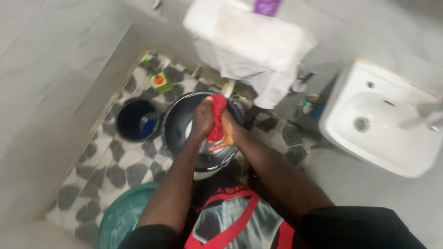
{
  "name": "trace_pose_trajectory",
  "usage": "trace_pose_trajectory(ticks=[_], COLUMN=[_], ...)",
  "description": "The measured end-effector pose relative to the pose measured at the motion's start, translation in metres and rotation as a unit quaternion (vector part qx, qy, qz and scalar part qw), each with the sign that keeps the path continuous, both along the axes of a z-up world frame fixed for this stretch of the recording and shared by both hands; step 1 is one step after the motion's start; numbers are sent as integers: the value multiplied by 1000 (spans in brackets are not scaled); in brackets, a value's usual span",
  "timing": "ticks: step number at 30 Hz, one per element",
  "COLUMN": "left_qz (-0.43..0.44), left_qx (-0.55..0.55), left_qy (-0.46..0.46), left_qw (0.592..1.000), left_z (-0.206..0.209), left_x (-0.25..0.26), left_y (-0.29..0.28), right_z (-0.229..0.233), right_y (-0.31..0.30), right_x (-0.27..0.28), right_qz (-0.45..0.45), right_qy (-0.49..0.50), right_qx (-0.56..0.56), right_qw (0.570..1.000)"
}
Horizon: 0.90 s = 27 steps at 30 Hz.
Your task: The person rinses a cloth in a bucket of soapy water and wipes down a sink and its faucet by hand.
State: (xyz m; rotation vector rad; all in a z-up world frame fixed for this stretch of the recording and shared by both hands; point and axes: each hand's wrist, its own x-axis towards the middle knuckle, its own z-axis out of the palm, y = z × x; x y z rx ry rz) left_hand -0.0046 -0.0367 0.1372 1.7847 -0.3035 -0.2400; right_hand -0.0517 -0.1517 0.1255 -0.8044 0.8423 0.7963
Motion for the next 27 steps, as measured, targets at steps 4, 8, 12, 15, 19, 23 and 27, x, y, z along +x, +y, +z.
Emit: trace_pose_trajectory(ticks=[4,8,12,15,19,23,27], left_qz=[-102,-175,-245,-243,-295,-315,-323], left_qx=[-18,84,38,47,76,31,158], left_qy=[24,-95,-164,-253,-302,-162,-88], left_qw=[994,976,955,935,903,935,929], left_z=[57,89,84,66,42,14,-8], left_x=[-31,-60,-103,-145,-186,-207,-210], left_y=[-82,-182,-280,-341,-407,-439,-451], right_z=[25,66,94,88,33,-1,-30], right_y=[-86,-182,-278,-350,-436,-483,-477], right_x=[-34,-80,-135,-186,-246,-276,-278], right_qz=[-117,-225,-326,-321,-314,-288,44], right_qy=[-60,-213,-304,-260,-266,-165,-238], right_qx=[121,127,24,-187,-296,-568,-856], right_qw=[984,942,895,891,862,753,457])
